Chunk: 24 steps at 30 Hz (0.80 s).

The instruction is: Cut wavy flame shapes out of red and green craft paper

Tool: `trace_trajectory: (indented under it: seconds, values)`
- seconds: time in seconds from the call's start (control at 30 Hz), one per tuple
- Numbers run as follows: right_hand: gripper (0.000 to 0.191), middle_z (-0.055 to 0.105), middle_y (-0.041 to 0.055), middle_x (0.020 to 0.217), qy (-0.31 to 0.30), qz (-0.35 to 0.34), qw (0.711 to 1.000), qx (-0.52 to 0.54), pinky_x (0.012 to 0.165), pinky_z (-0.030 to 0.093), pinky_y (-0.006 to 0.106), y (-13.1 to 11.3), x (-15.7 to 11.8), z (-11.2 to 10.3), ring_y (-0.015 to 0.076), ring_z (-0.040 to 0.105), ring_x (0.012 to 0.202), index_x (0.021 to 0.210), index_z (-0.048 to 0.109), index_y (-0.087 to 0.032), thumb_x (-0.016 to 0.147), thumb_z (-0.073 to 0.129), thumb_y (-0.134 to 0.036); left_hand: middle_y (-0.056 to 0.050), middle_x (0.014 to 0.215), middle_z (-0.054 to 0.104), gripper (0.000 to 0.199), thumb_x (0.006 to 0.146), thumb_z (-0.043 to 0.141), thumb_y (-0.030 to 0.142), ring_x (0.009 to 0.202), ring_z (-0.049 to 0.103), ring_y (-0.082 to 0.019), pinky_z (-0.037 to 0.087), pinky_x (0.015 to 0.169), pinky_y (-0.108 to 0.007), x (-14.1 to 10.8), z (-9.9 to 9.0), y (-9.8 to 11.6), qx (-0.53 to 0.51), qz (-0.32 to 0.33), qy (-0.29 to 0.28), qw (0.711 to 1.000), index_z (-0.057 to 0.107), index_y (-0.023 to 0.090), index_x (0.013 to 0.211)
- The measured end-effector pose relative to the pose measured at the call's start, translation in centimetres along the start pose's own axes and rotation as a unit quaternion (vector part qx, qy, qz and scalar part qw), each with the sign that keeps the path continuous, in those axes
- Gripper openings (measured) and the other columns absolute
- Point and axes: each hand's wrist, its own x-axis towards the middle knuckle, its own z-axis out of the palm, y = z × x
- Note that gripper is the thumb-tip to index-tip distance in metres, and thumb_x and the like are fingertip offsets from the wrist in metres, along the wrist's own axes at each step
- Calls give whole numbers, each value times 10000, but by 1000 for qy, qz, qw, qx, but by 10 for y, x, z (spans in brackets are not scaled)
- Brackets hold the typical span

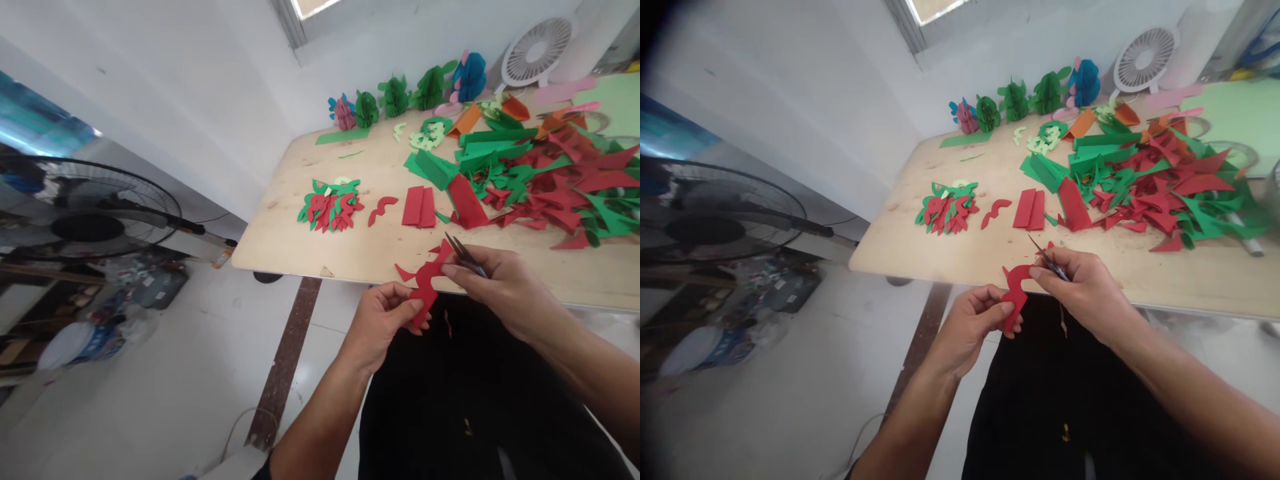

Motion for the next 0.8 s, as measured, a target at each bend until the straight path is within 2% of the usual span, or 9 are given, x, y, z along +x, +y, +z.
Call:
trace_trajectory:
  seconds: [0.13, 0.2, 0.37, 0.6, 0.7, 0.8]
  values:
    - [227, 546, -12, 660, 22, 3, 1000, -6, 474, 329, 249, 4, -1, 2, 128, 462, 540, 808, 614, -216, 795, 611, -442, -22, 616, 653, 165, 704, 692, 266, 535, 591, -117, 453, 520, -233, 1, 2, -6, -7, 47, 48, 998, 584, 142, 693]
    - [236, 575, -2, 686, 12, 19, 1000, 7, 489, 356, 252, 8, -4, 7, 142, 496, 569, 854, 623, -217, 798, 605, -446, -16, 615, 651, 158, 705, 688, 260, 530, 583, -110, 455, 522, -231, 3, 5, -7, -13, 64, 66, 996, 581, 144, 693]
    - [188, 613, 21, 689, -40, 32, 997, 50, 573, 440, 277, 11, -9, 19, 168, 548, 616, 737, 578, -215, 808, 596, -389, -6, 590, 640, 157, 699, 692, 256, 509, 566, -96, 448, 516, -217, 7, 12, -10, -18, 81, 82, 993, 587, 140, 684]
    - [128, 532, 6, 655, 31, 8, 999, -25, 587, 431, 277, 8, -2, 18, 162, 487, 607, 739, 560, -230, 815, 578, -331, -23, 611, 658, 169, 706, 683, 288, 523, 583, -109, 452, 511, -220, 8, 16, -17, -41, 61, 91, 993, 605, 139, 715]
    - [156, 497, 3, 650, 23, -2, 1000, -18, 544, 409, 267, 10, -1, 17, 155, 459, 586, 764, 551, -230, 839, 550, -367, -24, 598, 657, 172, 697, 685, 287, 507, 579, -111, 448, 505, -224, 8, 16, -17, -46, 57, 103, 992, 588, 144, 688]
    - [224, 417, -23, 616, -1, -2, 1000, 27, 443, 331, 247, 15, -3, 13, 132, 386, 509, 902, 561, -228, 871, 505, -442, -18, 589, 655, 158, 695, 680, 273, 521, 587, -112, 450, 522, -223, 9, 14, -12, -46, 70, 121, 989, 583, 149, 679]
